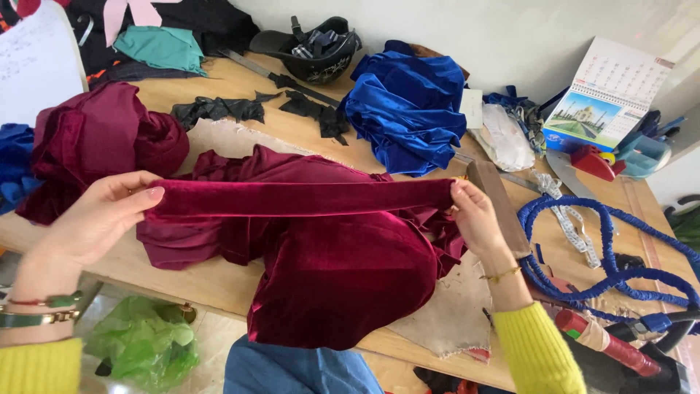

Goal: The person irons a maroon velvet garment on a wooden table using a steam iron. They repeatedly smooth the fabric with their hands, adjust the garment's position, and iron different sections, including the edges and seams.

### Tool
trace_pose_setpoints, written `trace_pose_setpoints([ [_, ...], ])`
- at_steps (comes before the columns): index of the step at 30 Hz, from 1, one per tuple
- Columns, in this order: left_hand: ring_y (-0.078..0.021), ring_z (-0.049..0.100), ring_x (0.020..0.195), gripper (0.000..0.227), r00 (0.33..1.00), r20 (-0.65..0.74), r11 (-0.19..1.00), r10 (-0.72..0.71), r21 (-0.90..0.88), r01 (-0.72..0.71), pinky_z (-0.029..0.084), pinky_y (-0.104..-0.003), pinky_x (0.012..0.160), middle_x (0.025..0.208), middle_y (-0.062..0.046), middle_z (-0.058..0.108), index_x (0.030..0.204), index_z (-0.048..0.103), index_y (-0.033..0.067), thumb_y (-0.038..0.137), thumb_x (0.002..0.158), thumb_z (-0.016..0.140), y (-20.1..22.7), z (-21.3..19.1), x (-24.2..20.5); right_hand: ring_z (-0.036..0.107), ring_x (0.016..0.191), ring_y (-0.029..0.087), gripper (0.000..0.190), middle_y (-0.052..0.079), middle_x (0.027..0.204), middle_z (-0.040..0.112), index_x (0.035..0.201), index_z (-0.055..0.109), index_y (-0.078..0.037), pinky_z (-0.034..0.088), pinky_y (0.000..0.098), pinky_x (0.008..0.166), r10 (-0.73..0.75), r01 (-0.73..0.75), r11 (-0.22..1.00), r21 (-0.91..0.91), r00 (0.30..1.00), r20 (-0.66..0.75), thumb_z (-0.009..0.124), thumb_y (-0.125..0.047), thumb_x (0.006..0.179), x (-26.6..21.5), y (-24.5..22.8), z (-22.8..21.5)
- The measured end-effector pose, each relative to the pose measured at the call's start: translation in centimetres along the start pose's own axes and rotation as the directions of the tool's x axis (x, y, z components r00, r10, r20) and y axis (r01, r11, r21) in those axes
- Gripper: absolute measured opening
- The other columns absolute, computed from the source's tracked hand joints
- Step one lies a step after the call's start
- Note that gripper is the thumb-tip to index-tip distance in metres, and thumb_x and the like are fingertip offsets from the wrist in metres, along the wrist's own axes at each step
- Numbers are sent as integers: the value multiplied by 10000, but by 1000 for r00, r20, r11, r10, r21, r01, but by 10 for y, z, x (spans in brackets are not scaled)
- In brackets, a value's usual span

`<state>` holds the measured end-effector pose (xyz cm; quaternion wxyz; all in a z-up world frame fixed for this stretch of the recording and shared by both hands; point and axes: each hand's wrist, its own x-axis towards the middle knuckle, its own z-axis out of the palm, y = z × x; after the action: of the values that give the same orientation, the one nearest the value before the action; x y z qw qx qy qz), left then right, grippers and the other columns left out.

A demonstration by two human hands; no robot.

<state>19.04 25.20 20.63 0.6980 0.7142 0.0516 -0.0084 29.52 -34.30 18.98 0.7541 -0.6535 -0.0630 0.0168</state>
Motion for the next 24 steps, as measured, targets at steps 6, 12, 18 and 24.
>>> trace_pose_setpoints([
  [6, -272, 630, 908, 217, 967, 62, 910, -248, 356, 211, 444, -360, 812, 999, -184, 740, 1122, 783, -79, 32, 960, 689, 74, 46, -14, 661, 897, 149, 163, 16, 1016, 724, 1015, 709, -129, 558, 305, 811, -3, 2, 989, 149, 1000, 10, 569, -176, 1086, 2, -7, -22],
  [12, -204, 748, 1003, 290, 957, -8, 687, -291, 694, 215, 500, -326, 962, 1067, -89, 832, 1192, 797, 110, 162, 909, 756, 47, 58, 7, 614, 854, 107, 113, -17, 992, 677, 1088, 674, -146, 512, 248, 755, 103, -108, 993, -49, 990, -93, 578, -204, 1072, 8, 48, -48],
  [18, -201, 740, 1061, 319, 985, -12, 582, -173, 806, 112, 506, -343, 933, 1195, -24, 801, 1189, 778, 161, 216, 875, 768, -6, 38, 25, 515, 807, 60, 110, -90, 877, 550, 1035, 658, -196, 442, 245, 737, 99, -105, 993, -58, 990, -105, 572, -238, 1090, 9, 74, -62],
  [24, -199, 694, 915, 259, 987, -128, 651, -100, 742, 162, 482, -340, 824, 1088, -39, 803, 1085, 798, 98, 284, 921, 723, -13, 26, 4, 547, 841, 82, 114, -63, 922, 588, 1076, 654, -183, 462, 258, 766, 111, -112, 994, -7, 990, -81, 547, -213, 1099, 10, 81, -64],
])
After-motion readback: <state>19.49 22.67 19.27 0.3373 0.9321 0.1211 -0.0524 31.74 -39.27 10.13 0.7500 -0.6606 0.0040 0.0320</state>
